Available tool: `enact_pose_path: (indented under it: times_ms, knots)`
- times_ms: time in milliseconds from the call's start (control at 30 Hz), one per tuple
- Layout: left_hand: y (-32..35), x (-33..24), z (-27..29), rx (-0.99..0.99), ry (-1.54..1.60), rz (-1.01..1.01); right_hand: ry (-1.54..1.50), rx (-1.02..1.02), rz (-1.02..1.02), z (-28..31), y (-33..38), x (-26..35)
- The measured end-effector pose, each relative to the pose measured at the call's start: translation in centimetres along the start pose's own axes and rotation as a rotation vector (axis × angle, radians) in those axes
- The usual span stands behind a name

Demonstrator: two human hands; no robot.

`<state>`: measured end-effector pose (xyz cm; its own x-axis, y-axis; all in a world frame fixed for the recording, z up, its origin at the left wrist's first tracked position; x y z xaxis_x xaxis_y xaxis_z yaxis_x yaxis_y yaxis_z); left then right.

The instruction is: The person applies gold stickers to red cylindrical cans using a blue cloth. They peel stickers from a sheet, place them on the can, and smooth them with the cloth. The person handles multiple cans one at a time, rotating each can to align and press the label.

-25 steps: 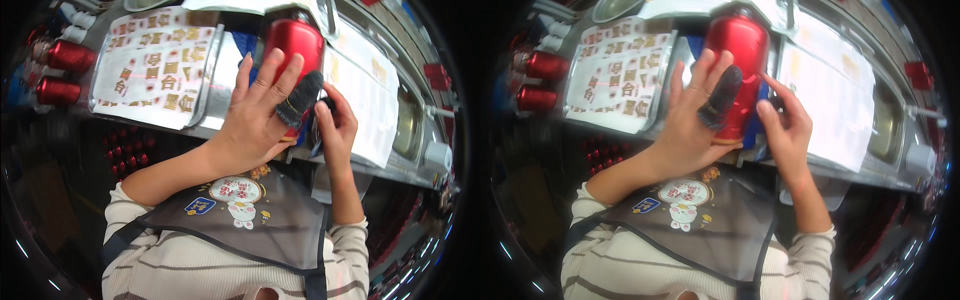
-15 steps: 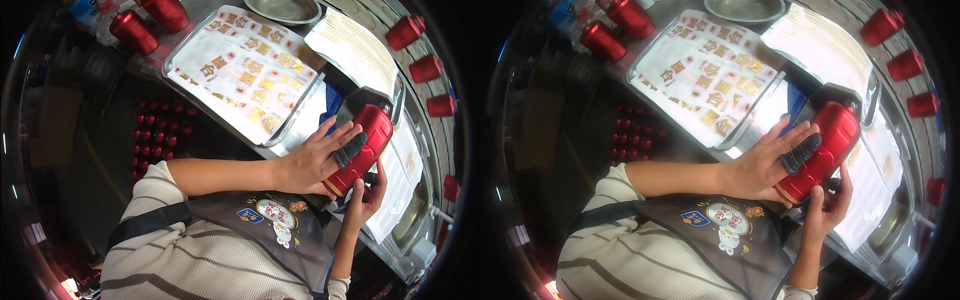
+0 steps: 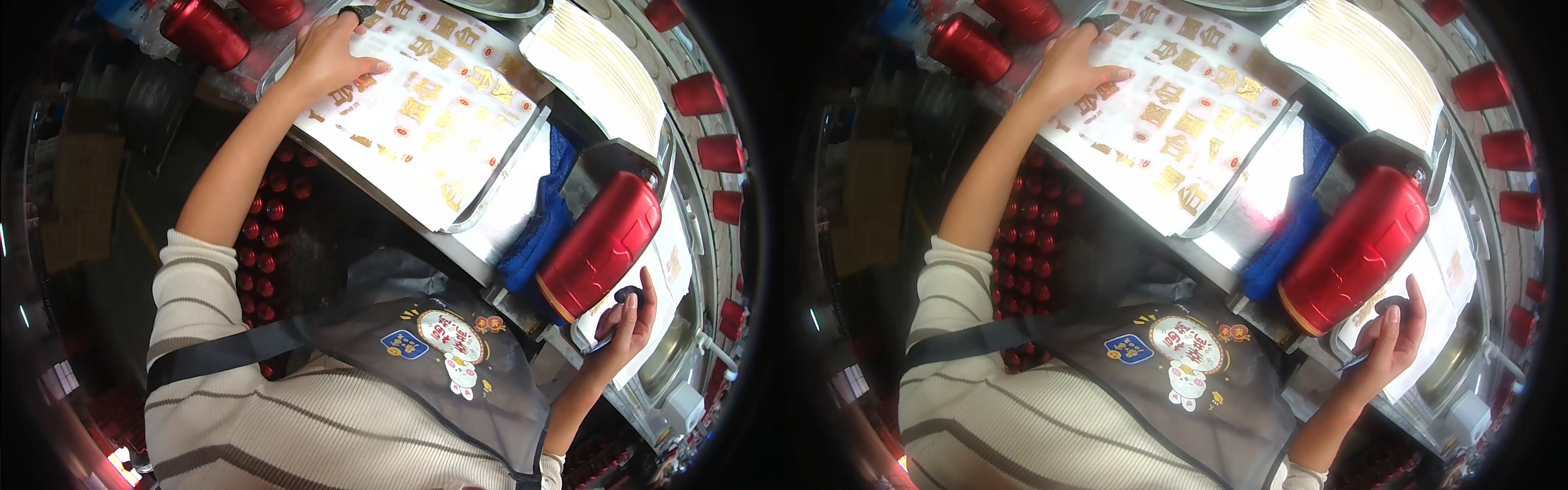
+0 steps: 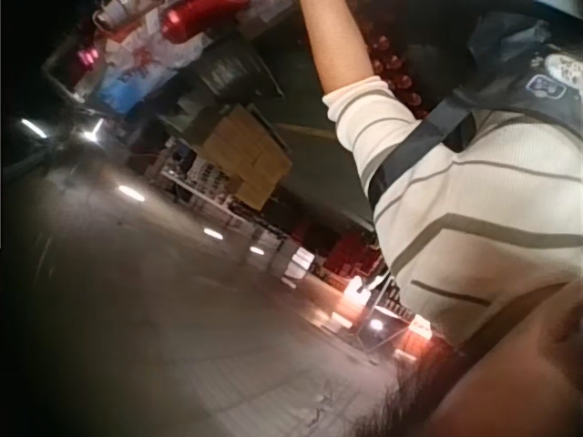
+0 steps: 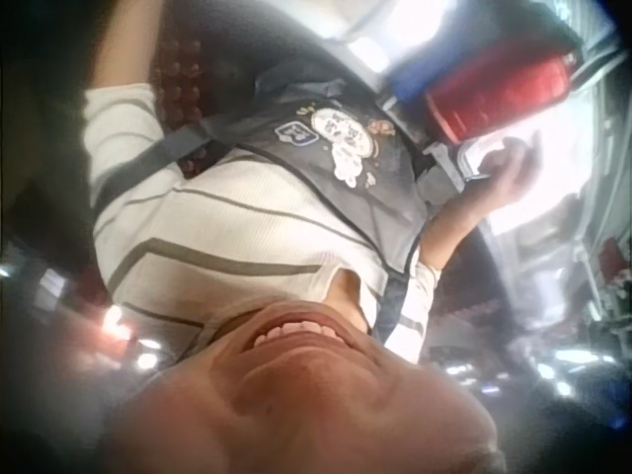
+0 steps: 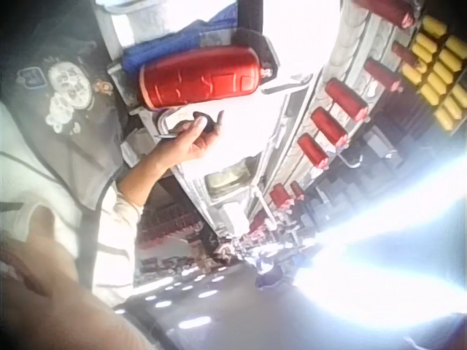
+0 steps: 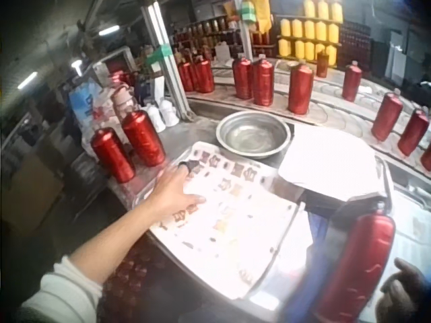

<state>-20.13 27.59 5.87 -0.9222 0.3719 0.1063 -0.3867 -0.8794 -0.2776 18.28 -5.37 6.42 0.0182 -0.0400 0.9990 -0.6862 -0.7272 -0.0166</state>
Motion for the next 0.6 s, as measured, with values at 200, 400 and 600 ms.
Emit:
enact_pose_path:
  times_ms: [200, 400, 600]
  knots:
    - [-0.9, 3.5, -2.1, 0.018, 0.152, -0.063, 0.01, 0.003, -0.018, 0.2, 0.1, -0.1]
    - [-1.6, 2.4, -1.9, 0.123, 0.446, -0.185, 0.022, 0.013, -0.043, 0.4, -0.1, -0.7]
    - [-3.0, 2.2, -2.0, 0.162, 0.279, -0.247, 0.046, 0.008, -0.02, 0.7, -0.3, -0.5]
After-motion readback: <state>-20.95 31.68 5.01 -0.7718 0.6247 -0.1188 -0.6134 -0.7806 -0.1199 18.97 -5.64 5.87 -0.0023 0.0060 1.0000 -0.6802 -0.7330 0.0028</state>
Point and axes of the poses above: each hand's wrist, its own y-axis away from the middle knuckle, its own z-axis out of the back of the hand, x = y × z, the point moved 6 cm from there along -y, towards the middle knuckle, and after that the axes turned 15 degrees about -y, right-handed, at the moved point
